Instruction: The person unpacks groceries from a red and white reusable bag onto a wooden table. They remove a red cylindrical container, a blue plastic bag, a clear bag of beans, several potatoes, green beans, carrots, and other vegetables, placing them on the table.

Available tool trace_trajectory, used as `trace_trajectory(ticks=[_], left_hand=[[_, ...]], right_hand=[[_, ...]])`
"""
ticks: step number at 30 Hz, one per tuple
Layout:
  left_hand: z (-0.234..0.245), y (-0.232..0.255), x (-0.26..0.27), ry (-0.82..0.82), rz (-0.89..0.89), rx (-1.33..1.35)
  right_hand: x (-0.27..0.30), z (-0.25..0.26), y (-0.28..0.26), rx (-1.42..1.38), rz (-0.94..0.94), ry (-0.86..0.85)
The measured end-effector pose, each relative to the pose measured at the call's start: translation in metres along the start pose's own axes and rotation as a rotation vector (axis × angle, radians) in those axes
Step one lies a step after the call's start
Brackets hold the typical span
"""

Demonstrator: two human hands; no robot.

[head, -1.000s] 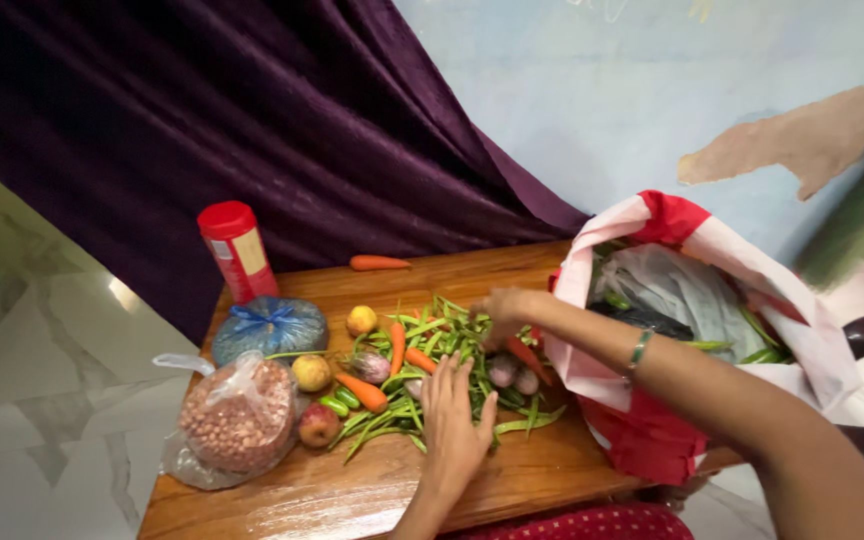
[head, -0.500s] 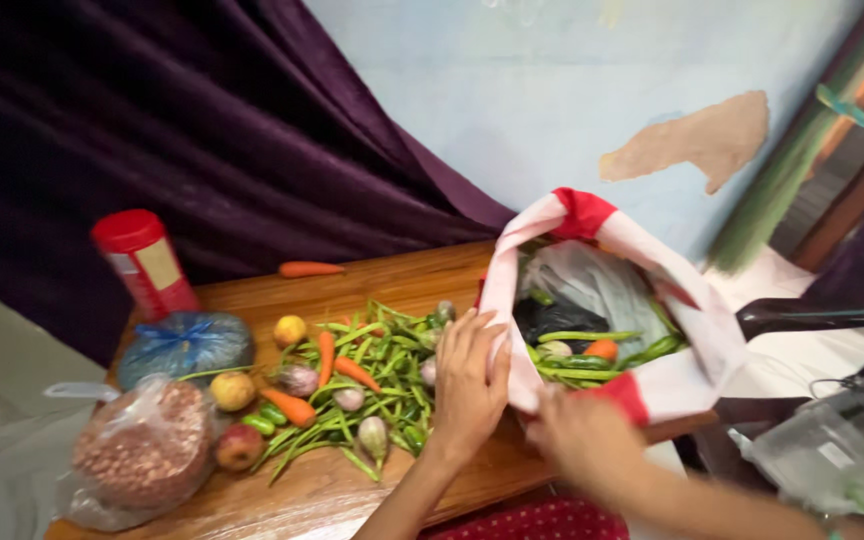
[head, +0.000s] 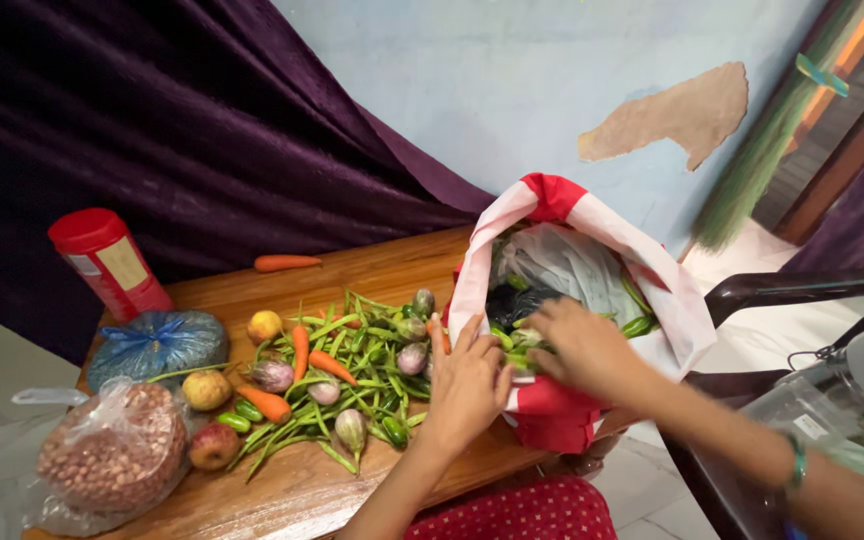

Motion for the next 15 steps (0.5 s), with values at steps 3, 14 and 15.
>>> trace_trajectory(ticks=[3, 14, 15], left_hand=[[0.004, 0.003, 0.005, -0.020, -0.015, 0.006], [-0.002, 0.006, 0.007, -0.010, -0.008, -0.009], [-0.007, 0.002, 0.003, -0.017, -0.002, 0.000]], right_hand=[[-0.026, -0.006, 0.014, -0.110, 0.249, -0.108], [-0.018, -0.030, 0.014, 0.195, -0.006, -0.256], [-0.025, -0.030, 0.019, 0.172, -0.005, -0.288]])
Point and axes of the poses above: each hand's wrist, its own x-axis away from the middle knuckle, its own z-axis out of the back of the hand, y = z × x, the point moved 6 cm from there along -x, towards the middle knuckle, and after that the axes turned 4 degrees about x, right-handed, at the moved point
